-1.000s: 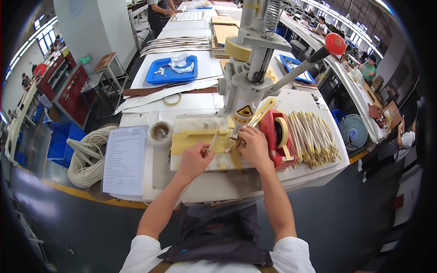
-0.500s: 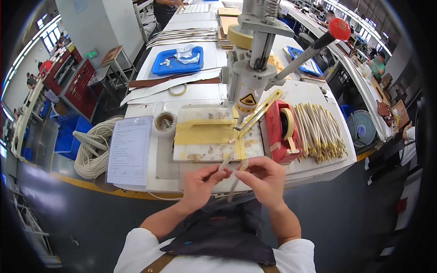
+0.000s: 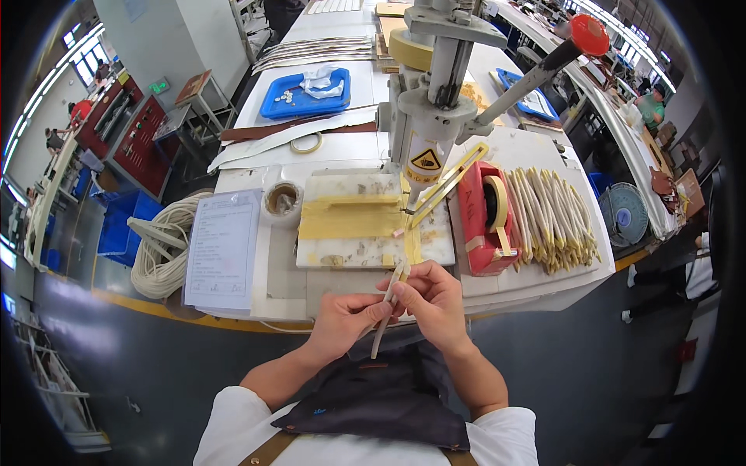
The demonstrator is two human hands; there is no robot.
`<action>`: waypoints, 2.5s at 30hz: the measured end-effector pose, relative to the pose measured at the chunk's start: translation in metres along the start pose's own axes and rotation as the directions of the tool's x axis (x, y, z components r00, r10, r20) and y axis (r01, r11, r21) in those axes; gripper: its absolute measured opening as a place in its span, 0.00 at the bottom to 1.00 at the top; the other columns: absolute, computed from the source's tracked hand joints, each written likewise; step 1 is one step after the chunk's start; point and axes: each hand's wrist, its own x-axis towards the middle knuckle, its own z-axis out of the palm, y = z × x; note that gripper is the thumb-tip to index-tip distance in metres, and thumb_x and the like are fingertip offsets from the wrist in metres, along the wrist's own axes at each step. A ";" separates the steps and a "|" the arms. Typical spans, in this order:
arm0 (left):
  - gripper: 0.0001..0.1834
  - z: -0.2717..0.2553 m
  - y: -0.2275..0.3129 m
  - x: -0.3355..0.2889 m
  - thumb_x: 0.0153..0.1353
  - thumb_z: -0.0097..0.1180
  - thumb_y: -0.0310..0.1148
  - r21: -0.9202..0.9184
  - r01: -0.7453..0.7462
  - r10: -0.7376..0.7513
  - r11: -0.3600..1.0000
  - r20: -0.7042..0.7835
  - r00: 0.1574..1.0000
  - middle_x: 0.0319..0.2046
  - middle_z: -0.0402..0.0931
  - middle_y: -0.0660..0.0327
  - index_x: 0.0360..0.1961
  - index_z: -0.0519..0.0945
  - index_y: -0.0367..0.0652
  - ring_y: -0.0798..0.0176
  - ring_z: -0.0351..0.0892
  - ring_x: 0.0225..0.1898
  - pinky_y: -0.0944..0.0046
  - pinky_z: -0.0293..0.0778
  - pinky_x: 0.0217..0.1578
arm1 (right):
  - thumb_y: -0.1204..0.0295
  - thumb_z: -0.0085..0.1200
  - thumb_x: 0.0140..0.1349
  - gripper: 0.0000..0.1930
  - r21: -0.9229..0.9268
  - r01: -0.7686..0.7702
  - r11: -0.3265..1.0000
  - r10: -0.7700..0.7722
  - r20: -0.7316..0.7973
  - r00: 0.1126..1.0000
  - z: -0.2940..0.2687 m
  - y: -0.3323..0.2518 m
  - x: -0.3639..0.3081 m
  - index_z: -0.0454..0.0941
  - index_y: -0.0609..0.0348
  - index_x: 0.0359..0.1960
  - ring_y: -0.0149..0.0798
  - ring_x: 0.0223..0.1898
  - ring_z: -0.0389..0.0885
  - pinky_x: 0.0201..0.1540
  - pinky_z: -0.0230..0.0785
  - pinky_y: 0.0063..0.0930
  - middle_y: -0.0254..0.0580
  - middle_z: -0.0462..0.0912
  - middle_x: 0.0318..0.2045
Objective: The person inserts a white cable into a yellow plastic sleeve and uses a manual press machine to crimp the connection. They repeat this process for multiple cables, pulling new lengths from a coil and stacking the finished units on the table.
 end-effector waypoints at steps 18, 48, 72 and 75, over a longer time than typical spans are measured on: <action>0.16 -0.004 0.007 -0.008 0.70 0.58 0.36 0.162 0.098 -0.120 0.982 0.134 0.984 0.36 0.85 0.59 0.47 0.84 0.30 0.71 0.82 0.33 0.68 0.81 0.37 | 0.68 0.53 0.72 0.14 -0.134 0.152 0.979 -0.187 -0.315 0.930 -0.027 -0.047 0.015 0.79 0.70 0.47 0.38 0.32 0.88 0.33 0.84 0.27 0.50 0.87 0.37; 0.10 -0.007 -0.012 -0.024 0.68 0.53 0.26 0.220 -0.210 0.218 0.953 -0.016 0.976 0.27 0.81 0.59 0.41 0.84 0.32 0.77 0.69 0.18 0.75 0.64 0.20 | 0.75 0.56 0.68 0.09 -0.710 0.530 0.463 -0.885 -0.340 0.318 -0.175 -0.174 -0.015 0.82 0.69 0.43 0.26 0.26 0.79 0.33 0.71 0.19 0.39 0.84 0.27; 0.12 -0.013 -0.027 -0.021 0.69 0.53 0.28 0.060 -0.112 0.116 0.992 -0.067 0.991 0.25 0.80 0.61 0.43 0.83 0.30 0.77 0.68 0.18 0.75 0.64 0.19 | 0.66 0.61 0.60 0.12 -0.705 -0.489 0.513 0.237 -0.431 0.871 -0.136 -0.119 0.033 0.85 0.67 0.31 0.29 0.21 0.82 0.24 0.72 0.19 0.38 0.83 0.23; 0.12 -0.012 -0.027 -0.022 0.69 0.53 0.28 0.069 -0.094 0.099 0.993 -0.067 0.993 0.25 0.80 0.61 0.43 0.83 0.30 0.77 0.68 0.18 0.75 0.64 0.18 | 0.68 0.62 0.58 0.13 -0.415 -0.542 0.731 0.317 -0.496 0.808 -0.130 -0.124 0.028 0.82 0.70 0.33 0.34 0.26 0.86 0.27 0.80 0.24 0.43 0.84 0.27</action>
